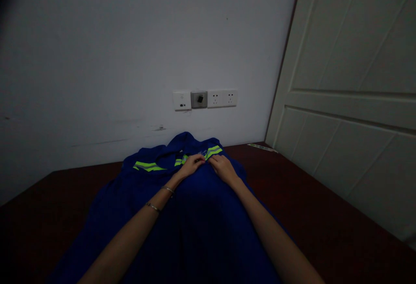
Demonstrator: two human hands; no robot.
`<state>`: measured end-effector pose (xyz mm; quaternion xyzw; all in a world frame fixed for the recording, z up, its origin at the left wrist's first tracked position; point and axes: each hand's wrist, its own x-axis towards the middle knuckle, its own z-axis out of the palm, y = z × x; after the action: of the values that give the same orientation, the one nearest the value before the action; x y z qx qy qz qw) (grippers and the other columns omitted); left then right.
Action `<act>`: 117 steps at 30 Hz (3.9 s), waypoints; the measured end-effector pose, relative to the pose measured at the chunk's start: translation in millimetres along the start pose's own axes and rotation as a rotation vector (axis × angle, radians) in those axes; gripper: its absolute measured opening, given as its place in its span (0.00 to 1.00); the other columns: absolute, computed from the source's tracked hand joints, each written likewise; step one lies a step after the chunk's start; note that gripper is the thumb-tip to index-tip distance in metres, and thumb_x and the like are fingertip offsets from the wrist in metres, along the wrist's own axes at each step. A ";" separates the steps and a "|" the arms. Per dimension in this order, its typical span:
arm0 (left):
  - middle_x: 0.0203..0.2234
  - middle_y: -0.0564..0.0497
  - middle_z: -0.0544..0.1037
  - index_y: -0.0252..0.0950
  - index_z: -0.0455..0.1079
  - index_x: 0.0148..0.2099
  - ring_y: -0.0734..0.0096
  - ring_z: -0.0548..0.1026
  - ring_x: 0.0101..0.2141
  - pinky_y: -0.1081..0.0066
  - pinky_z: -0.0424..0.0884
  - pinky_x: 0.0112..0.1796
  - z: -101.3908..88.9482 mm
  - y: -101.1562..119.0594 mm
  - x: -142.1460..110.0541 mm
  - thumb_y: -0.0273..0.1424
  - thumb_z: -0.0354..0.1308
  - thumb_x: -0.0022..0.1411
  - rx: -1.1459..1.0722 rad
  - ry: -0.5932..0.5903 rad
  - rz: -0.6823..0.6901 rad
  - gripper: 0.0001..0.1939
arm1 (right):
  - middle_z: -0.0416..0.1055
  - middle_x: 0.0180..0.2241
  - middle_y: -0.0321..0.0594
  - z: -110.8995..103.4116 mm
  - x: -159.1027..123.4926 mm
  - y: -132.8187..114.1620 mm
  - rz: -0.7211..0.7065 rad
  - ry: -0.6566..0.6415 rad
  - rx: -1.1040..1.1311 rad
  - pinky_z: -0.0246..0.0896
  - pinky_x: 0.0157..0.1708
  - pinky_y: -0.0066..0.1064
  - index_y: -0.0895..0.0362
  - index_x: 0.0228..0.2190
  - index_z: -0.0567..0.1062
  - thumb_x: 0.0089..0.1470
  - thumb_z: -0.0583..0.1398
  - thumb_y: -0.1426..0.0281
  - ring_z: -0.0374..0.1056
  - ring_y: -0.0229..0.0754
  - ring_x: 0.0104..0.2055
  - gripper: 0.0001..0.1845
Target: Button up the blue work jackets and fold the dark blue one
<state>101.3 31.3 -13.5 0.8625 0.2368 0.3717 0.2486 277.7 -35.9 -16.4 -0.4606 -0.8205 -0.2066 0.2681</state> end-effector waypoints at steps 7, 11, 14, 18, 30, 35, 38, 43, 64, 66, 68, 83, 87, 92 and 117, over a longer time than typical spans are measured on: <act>0.28 0.51 0.74 0.33 0.70 0.32 0.70 0.70 0.33 0.73 0.64 0.37 2.1 -2.3 1.5 0.26 0.53 0.55 0.009 0.052 -0.030 0.05 | 0.70 0.34 0.40 -8.0 1.4 -0.9 0.020 -0.026 0.076 0.51 0.35 0.29 0.55 0.32 0.72 0.55 0.52 0.74 0.63 0.39 0.37 0.08; 0.28 0.51 0.74 0.33 0.70 0.32 0.70 0.70 0.33 0.73 0.64 0.37 0.3 2.0 1.2 0.25 0.52 0.55 0.051 0.025 -0.032 0.05 | 0.72 0.33 0.38 -8.1 5.0 -3.7 0.179 -0.068 0.291 0.55 0.36 0.28 0.55 0.31 0.73 0.50 0.54 0.75 0.66 0.38 0.36 0.08; 0.29 0.51 0.74 0.34 0.70 0.33 0.70 0.70 0.34 0.73 0.64 0.37 -1.1 6.7 0.2 0.24 0.51 0.56 0.124 -0.025 -0.012 0.06 | 0.74 0.31 0.37 -4.8 9.2 -4.7 0.340 -0.065 0.469 0.58 0.35 0.28 0.56 0.30 0.74 0.51 0.53 0.72 0.68 0.39 0.34 0.09; 0.31 0.50 0.73 0.35 0.70 0.35 0.69 0.70 0.35 0.72 0.63 0.39 -1.1 10.0 -0.7 0.24 0.50 0.58 0.233 -0.063 0.016 0.07 | 0.74 0.32 0.39 -3.8 12.4 -6.3 0.377 -0.059 0.444 0.59 0.35 0.29 0.56 0.31 0.75 0.52 0.53 0.68 0.68 0.41 0.35 0.10; 0.32 0.48 0.73 0.34 0.69 0.36 0.67 0.68 0.36 0.69 0.62 0.40 -1.1 12.6 -1.5 0.23 0.49 0.58 0.364 -0.083 0.052 0.08 | 0.69 0.35 0.40 -12.5 13.0 -19.6 0.251 -0.102 0.239 0.58 0.37 0.26 0.57 0.30 0.72 0.53 0.53 0.72 0.65 0.36 0.37 0.07; 0.32 0.47 0.72 0.34 0.68 0.36 0.66 0.67 0.37 0.68 0.62 0.40 -1.1 15.7 -1.3 0.22 0.49 0.58 0.401 -0.095 0.035 0.08 | 0.69 0.35 0.42 -10.4 13.3 -21.7 0.241 -0.100 0.162 0.58 0.38 0.27 0.57 0.30 0.72 0.54 0.53 0.70 0.64 0.39 0.40 0.08; 0.32 0.47 0.72 0.33 0.68 0.35 0.66 0.67 0.36 0.67 0.62 0.41 -0.6 16.0 -0.9 0.22 0.48 0.58 0.402 -0.097 0.034 0.08 | 0.69 0.35 0.43 -10.9 13.8 -21.4 0.202 -0.100 0.123 0.58 0.39 0.28 0.58 0.32 0.72 0.55 0.53 0.71 0.63 0.40 0.41 0.08; 0.31 0.47 0.71 0.33 0.67 0.35 0.66 0.67 0.37 0.66 0.62 0.43 0.7 14.5 -2.5 0.21 0.47 0.58 0.393 -0.083 0.066 0.08 | 0.69 0.34 0.43 -13.2 15.2 -20.9 0.162 -0.124 0.078 0.58 0.39 0.29 0.57 0.32 0.72 0.55 0.53 0.72 0.63 0.41 0.40 0.08; 0.32 0.47 0.77 0.31 0.75 0.37 0.67 0.72 0.33 0.70 0.66 0.37 1.5 3.3 2.0 0.32 0.55 0.54 0.115 -0.120 -0.121 0.12 | 0.69 0.32 0.39 10.4 3.7 -9.1 0.308 0.078 0.475 0.58 0.38 0.30 0.57 0.27 0.70 0.50 0.55 0.73 0.65 0.39 0.36 0.04; 0.32 0.48 0.77 0.31 0.75 0.36 0.66 0.72 0.34 0.70 0.66 0.38 0.9 3.4 2.3 0.30 0.57 0.53 0.113 -0.135 -0.130 0.10 | 0.69 0.32 0.39 11.0 3.0 -9.7 0.299 0.085 0.473 0.58 0.38 0.30 0.57 0.27 0.70 0.50 0.55 0.73 0.65 0.39 0.36 0.04; 0.32 0.48 0.78 0.31 0.75 0.36 0.66 0.72 0.34 0.70 0.66 0.38 1.8 2.9 1.8 0.28 0.58 0.51 0.111 -0.127 -0.144 0.10 | 0.68 0.32 0.39 11.0 2.6 -10.7 0.287 0.087 0.467 0.58 0.38 0.30 0.57 0.28 0.70 0.50 0.55 0.73 0.64 0.39 0.35 0.04; 0.33 0.47 0.78 0.30 0.74 0.36 0.66 0.73 0.36 0.70 0.67 0.40 13.6 0.8 -3.0 0.27 0.58 0.50 0.165 0.022 -0.259 0.10 | 0.69 0.32 0.39 3.0 10.7 -1.7 0.326 0.175 0.506 0.59 0.38 0.31 0.57 0.33 0.70 0.50 0.55 0.72 0.65 0.39 0.35 0.07; 0.34 0.48 0.78 0.32 0.74 0.36 0.66 0.73 0.36 0.69 0.67 0.40 14.3 3.9 -2.9 0.27 0.59 0.50 0.205 0.024 -0.270 0.09 | 0.69 0.33 0.40 -6.2 16.7 -4.3 0.322 0.187 0.410 0.58 0.39 0.31 0.56 0.38 0.68 0.51 0.54 0.73 0.64 0.40 0.38 0.11; 0.33 0.48 0.77 0.32 0.75 0.36 0.65 0.72 0.37 0.69 0.65 0.41 15.4 6.0 -2.1 0.25 0.58 0.51 0.274 0.017 -0.209 0.09 | 0.69 0.34 0.40 -9.0 16.2 -10.8 0.271 -0.060 0.248 0.57 0.39 0.30 0.56 0.42 0.67 0.49 0.56 0.73 0.62 0.43 0.42 0.16; 0.35 0.47 0.78 0.31 0.74 0.40 0.67 0.74 0.37 0.69 0.67 0.41 -0.3 3.9 4.7 0.26 0.55 0.54 -0.165 -0.048 -0.254 0.12 | 0.69 0.31 0.38 -2.1 14.6 -6.3 0.295 0.009 0.399 0.57 0.39 0.30 0.55 0.41 0.68 0.50 0.55 0.76 0.64 0.40 0.37 0.14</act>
<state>104.8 31.2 -8.5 0.8109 0.3066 0.3347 0.3693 266.5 -30.8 -6.1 -0.5126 -0.7677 -0.0013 0.3846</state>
